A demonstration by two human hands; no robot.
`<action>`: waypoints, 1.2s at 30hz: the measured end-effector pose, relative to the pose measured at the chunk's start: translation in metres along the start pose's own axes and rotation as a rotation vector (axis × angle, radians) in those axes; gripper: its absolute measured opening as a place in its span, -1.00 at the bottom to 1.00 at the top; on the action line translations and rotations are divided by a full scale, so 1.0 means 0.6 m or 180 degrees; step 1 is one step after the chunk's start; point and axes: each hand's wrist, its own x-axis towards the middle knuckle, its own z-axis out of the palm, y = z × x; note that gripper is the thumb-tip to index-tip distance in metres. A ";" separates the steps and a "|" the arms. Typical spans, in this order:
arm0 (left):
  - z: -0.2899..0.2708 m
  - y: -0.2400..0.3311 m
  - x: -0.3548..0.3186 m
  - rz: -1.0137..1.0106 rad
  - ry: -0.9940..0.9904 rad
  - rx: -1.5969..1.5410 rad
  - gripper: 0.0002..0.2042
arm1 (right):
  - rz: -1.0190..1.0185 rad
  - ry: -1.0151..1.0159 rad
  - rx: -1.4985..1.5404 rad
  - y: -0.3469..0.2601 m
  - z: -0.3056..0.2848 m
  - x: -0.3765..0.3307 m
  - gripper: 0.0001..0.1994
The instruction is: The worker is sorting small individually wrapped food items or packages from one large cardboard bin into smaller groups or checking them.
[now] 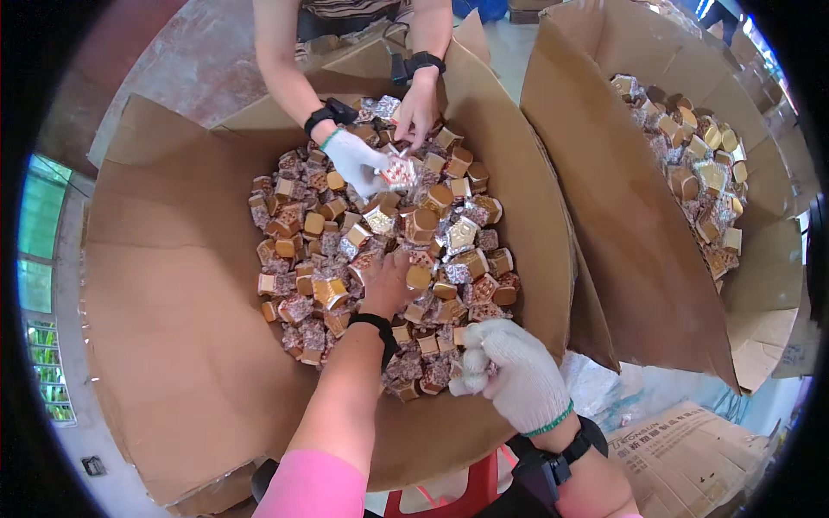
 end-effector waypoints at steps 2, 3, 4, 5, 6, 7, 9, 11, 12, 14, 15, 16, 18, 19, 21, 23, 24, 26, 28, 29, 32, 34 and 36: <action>0.019 -0.006 0.006 0.0156 -0.0056 0.0118 -0.24 | -0.0006 -0.0037 -0.0117 -0.004 0.005 0.000 -0.71; 0.028 -0.002 0.005 0.0305 0.0209 0.0225 -0.28 | -0.0016 -0.0017 -0.0162 -0.005 0.006 0.001 -0.71; 0.036 0.003 0.005 0.0374 0.0203 0.0250 -0.32 | -0.0023 0.0002 -0.0208 -0.006 0.007 0.001 -0.71; 0.036 0.009 0.004 0.0428 0.0211 0.0290 -0.36 | -0.0023 0.0014 -0.0191 -0.005 0.008 0.001 -0.71; 0.037 0.017 0.002 0.0482 0.0219 0.0329 -0.40 | -0.0022 0.0025 -0.0175 -0.004 0.010 0.001 -0.71; 0.040 0.026 0.001 0.0436 0.0314 0.0517 -0.45 | -0.0021 0.0037 -0.0159 -0.003 0.010 0.002 -0.71; 0.046 0.047 0.000 0.0347 0.0505 0.0900 -0.54 | -0.0013 -0.0017 -0.0191 0.001 0.009 0.003 -0.71; 0.053 0.065 0.001 0.0327 0.0480 0.0963 -0.61 | 0.0004 -0.0024 -0.0200 0.003 0.009 0.003 -0.71; 0.054 0.072 0.003 0.0316 0.0468 0.0994 -0.65 | 0.0016 -0.0004 -0.0193 0.003 0.009 0.003 -0.71; 0.053 0.079 0.007 0.0137 0.0394 0.0907 -0.65 | 0.0035 0.0052 -0.0231 0.002 0.013 0.002 -0.72; 0.051 0.083 0.011 0.0051 0.0361 0.0862 -0.65 | 0.0042 0.0090 -0.0275 0.001 0.017 0.002 -0.73; 0.050 0.088 0.013 -0.0036 0.0327 0.0817 -0.65 | 0.0049 0.0127 -0.0320 0.000 0.019 0.002 -0.74; 0.053 0.099 0.012 -0.0004 0.0325 0.1121 -0.68 | 0.0074 0.0129 -0.0296 0.002 0.015 0.003 -0.74; 0.054 0.103 0.012 0.0014 0.0324 0.1273 -0.69 | 0.0086 0.0131 -0.0284 0.002 0.014 0.004 -0.74; 0.054 0.103 0.019 -0.0112 0.0158 0.1185 -0.75 | 0.0081 0.0169 -0.0321 0.000 0.017 0.003 -0.74; 0.050 0.106 0.029 -0.0261 0.0043 0.0890 -0.76 | 0.0078 0.0192 -0.0341 -0.002 0.016 0.003 -0.74; 0.044 0.105 0.034 -0.0348 0.0009 0.0639 -0.76 | 0.0077 0.0195 -0.0342 -0.004 0.014 0.003 -0.74; 0.056 0.085 0.043 -0.0380 -0.0127 0.0393 -0.74 | 0.0086 0.0166 -0.0311 -0.004 0.013 0.003 -0.74; 0.110 0.028 0.056 -0.0351 -0.0294 0.0383 -0.69 | 0.0155 0.0042 -0.0295 0.008 0.022 0.006 -0.74; 0.086 0.041 0.055 -0.0261 -0.0447 0.0293 -0.65 | 0.0117 0.0103 -0.0265 0.002 0.016 0.009 -0.74; 0.007 0.049 0.019 -0.0159 -0.0602 -0.0129 -0.53 | 0.0060 0.0233 -0.0260 -0.007 0.014 0.009 -0.76; 0.026 -0.002 -0.010 -0.0230 -0.0287 -0.0667 -0.46 | 0.0049 0.0318 -0.0395 -0.001 0.022 0.009 -0.79; -0.017 -0.003 -0.046 -0.0346 -0.0267 -0.1587 -0.44 | 0.0093 0.0233 -0.0219 -0.003 0.003 0.014 -0.82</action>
